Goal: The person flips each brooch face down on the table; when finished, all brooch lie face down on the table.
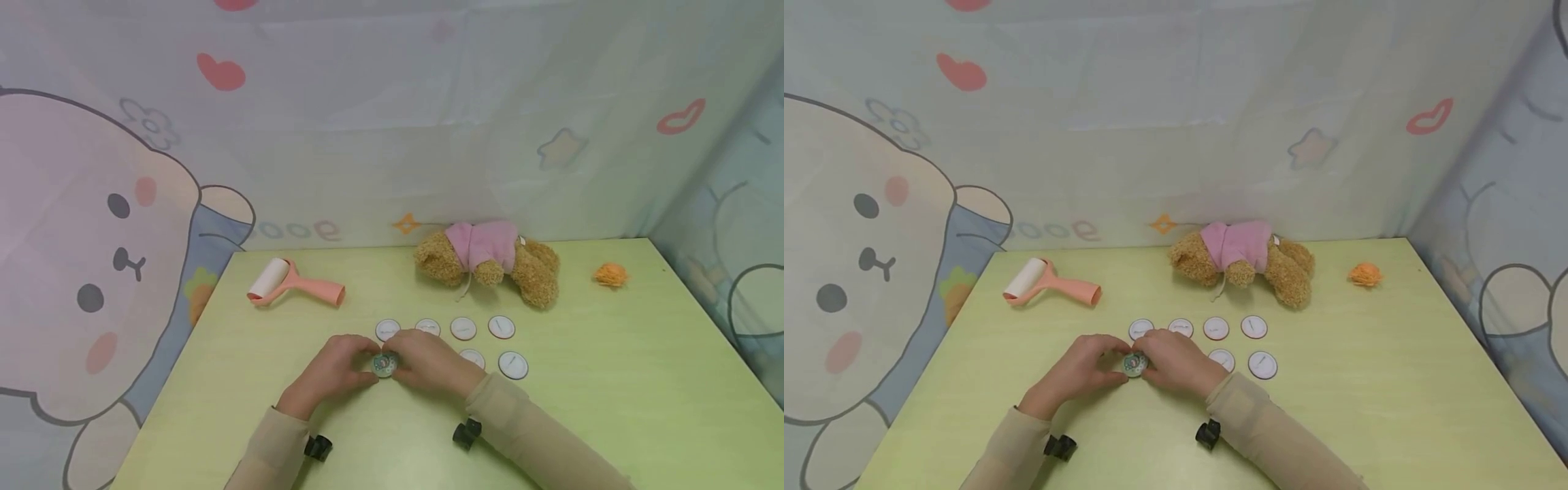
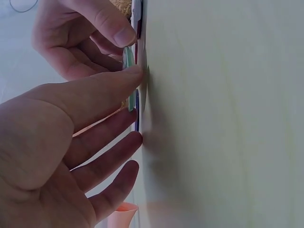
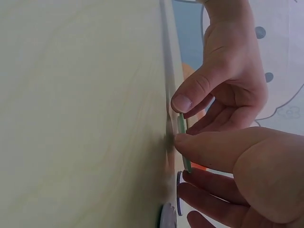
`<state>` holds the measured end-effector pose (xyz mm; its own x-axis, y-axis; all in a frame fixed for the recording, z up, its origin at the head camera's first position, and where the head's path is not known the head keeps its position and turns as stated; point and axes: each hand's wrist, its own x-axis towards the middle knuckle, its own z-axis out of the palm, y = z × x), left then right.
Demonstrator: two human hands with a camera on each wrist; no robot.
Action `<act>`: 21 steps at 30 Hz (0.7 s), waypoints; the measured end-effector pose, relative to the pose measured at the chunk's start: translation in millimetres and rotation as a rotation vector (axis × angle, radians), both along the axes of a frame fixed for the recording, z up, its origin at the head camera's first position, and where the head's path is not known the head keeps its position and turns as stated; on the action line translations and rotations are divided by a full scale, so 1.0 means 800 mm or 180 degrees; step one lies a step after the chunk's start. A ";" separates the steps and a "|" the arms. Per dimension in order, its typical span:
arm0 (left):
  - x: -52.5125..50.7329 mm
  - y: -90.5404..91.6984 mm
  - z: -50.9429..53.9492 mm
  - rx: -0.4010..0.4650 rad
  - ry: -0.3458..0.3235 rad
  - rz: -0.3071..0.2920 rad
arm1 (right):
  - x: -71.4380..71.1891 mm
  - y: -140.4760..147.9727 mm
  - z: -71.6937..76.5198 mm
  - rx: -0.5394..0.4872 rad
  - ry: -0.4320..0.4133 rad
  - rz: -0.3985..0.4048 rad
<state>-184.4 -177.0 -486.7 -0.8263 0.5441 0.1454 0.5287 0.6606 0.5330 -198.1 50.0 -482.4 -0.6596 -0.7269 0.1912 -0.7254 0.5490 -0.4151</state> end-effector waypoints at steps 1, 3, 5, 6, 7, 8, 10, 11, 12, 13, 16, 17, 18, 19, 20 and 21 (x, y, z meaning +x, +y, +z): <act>0.000 -0.001 -0.001 0.0027 0.0033 -0.0001 | 0.000 0.000 0.000 -0.0026 0.0008 0.0026; 0.001 -0.002 -0.002 0.0074 0.0072 -0.0004 | -0.001 0.000 0.000 -0.0081 0.0006 0.0066; 0.001 -0.003 -0.002 0.0107 0.0108 -0.0017 | -0.001 0.000 0.000 -0.0144 0.0002 0.0112; 0.001 -0.004 -0.002 0.0127 0.0104 -0.0026 | -0.001 0.000 0.001 -0.0175 -0.0007 0.0134; 0.001 -0.004 -0.003 0.0148 0.0098 -0.0043 | -0.002 0.000 0.001 -0.0203 -0.0011 0.0157; 0.001 -0.005 -0.003 0.0173 0.0075 -0.0060 | -0.002 0.000 0.001 -0.0226 -0.0022 0.0173; 0.001 -0.006 -0.003 0.0230 0.0030 -0.0081 | -0.002 -0.001 0.000 -0.0258 -0.0032 0.0205; 0.001 -0.006 -0.004 0.0261 0.0000 -0.0090 | -0.003 -0.001 -0.001 -0.0264 -0.0035 0.0217; 0.001 -0.006 -0.004 0.0297 -0.0041 -0.0096 | -0.003 -0.001 -0.001 -0.0266 -0.0042 0.0222; 0.001 -0.007 -0.004 0.0335 -0.0076 -0.0101 | -0.003 -0.001 -0.001 -0.0274 -0.0042 0.0231; 0.001 -0.005 -0.002 0.0424 -0.0160 -0.0105 | -0.003 0.000 -0.002 -0.0281 -0.0051 0.0230; 0.001 -0.005 -0.001 0.0450 -0.0177 -0.0109 | -0.004 0.000 -0.001 -0.0283 -0.0055 0.0226; 0.001 -0.004 0.000 0.0467 -0.0193 -0.0114 | -0.004 0.000 -0.001 -0.0286 -0.0052 0.0227; 0.001 -0.004 0.000 0.0478 -0.0198 -0.0119 | -0.004 0.001 -0.001 -0.0290 -0.0051 0.0229; 0.001 -0.004 0.001 0.0482 -0.0201 -0.0123 | -0.004 0.001 0.000 -0.0288 -0.0047 0.0231; 0.000 -0.003 0.002 0.0488 -0.0203 -0.0128 | -0.004 0.002 0.000 -0.0290 -0.0043 0.0232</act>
<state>-184.0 -179.8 -485.0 -0.8145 0.5525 0.1771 0.5150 0.5479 0.6592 -201.6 51.5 -482.6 -0.6085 -0.7531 0.2502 -0.7561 0.4544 -0.4710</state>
